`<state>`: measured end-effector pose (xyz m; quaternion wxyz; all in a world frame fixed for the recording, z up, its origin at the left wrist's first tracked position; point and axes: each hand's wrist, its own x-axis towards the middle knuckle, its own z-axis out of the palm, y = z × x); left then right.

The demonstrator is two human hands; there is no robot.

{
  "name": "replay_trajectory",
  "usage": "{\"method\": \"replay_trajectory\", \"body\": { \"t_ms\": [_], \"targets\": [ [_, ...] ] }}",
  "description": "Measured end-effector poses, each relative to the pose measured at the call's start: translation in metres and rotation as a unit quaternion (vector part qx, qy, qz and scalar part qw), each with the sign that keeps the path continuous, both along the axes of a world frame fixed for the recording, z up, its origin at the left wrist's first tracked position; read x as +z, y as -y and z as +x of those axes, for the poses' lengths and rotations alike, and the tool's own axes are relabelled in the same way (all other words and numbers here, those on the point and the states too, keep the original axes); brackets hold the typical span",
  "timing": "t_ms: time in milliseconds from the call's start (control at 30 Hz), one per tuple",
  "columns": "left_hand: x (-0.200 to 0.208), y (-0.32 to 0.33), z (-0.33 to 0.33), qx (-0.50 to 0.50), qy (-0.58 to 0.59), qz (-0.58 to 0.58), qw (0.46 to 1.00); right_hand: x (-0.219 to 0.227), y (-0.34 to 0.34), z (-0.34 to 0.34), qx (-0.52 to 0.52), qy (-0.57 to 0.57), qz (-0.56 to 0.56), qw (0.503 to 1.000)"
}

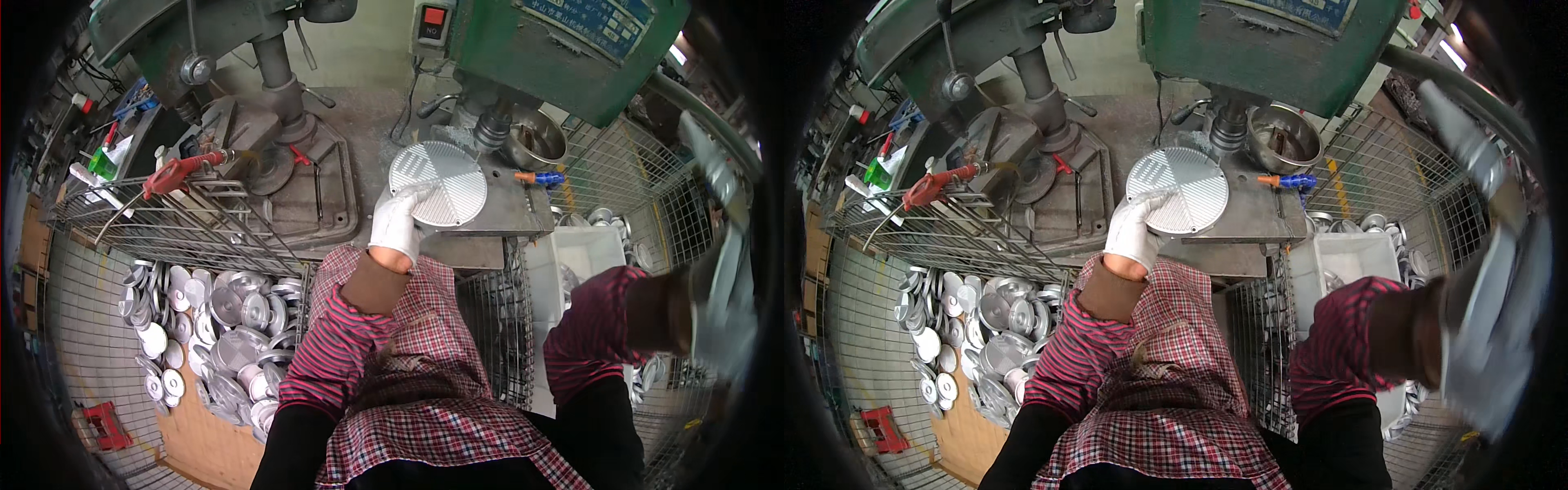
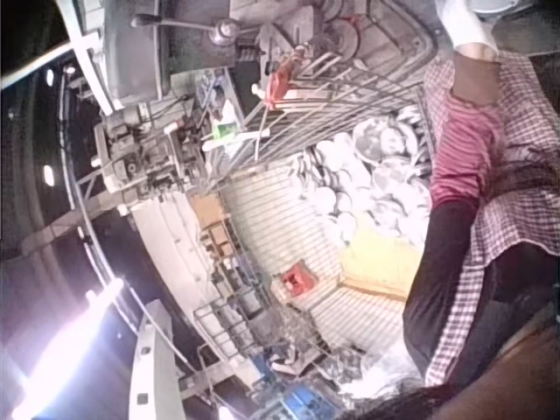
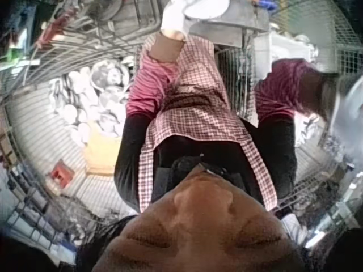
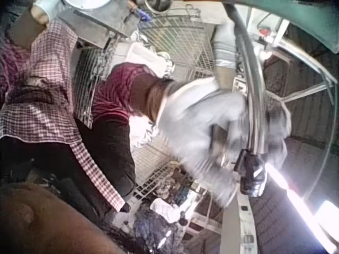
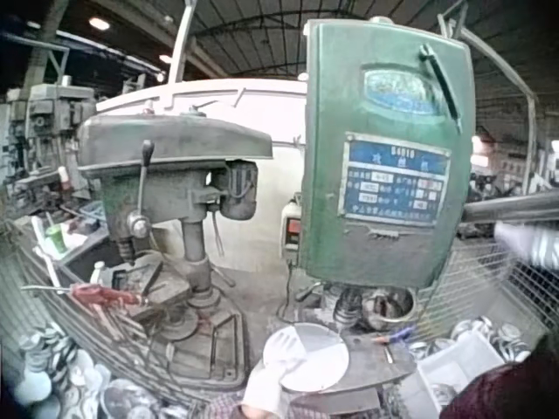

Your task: The person inspects and sorts circular metal components by hand at a drill press station.

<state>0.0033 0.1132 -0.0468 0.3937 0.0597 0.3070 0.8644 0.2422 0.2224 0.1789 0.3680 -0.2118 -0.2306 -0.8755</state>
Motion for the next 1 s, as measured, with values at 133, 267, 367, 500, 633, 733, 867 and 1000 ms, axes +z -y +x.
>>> {"method": "replay_trajectory", "body": {
  "t_ms": [133, 267, 367, 500, 633, 733, 867, 1000],
  "targets": [
    [0.001, -0.001, -0.006, -0.04, 0.026, -0.005, 0.999, -0.023, -0.006, 0.055, -0.081, -0.109, 0.004, 0.991],
    [-0.023, -0.001, -0.008, 0.023, -0.173, 0.001, 0.985, -0.018, 0.025, 0.016, -0.136, -0.127, 0.089, 0.978],
    [-0.002, 0.0, -0.004, -0.03, -0.035, 0.012, 0.999, -0.019, 0.044, -0.016, -0.286, -0.146, 0.166, 0.933],
    [-0.018, -0.004, -0.004, -0.012, 0.002, 0.069, 0.998, -0.03, 0.056, -0.015, -0.453, -0.164, 0.247, 0.84],
    [-0.016, -0.006, -0.001, 0.009, 0.0, 0.038, 0.999, -0.037, 0.047, -0.017, -0.606, -0.18, 0.307, 0.712],
    [0.005, -0.003, -0.004, 0.009, -0.013, 0.02, 1.0, -0.04, 0.015, 0.012, -0.704, -0.189, 0.344, 0.592],
    [-0.002, -0.004, -0.011, -0.024, 0.005, -0.001, 1.0, -0.049, 0.024, -0.039, -0.809, -0.174, 0.378, 0.415],
    [0.003, -0.005, -0.013, -0.052, 0.013, 0.005, 0.999, -0.106, 0.022, -0.078, -0.844, 0.143, 0.469, 0.218]
  ]
}}
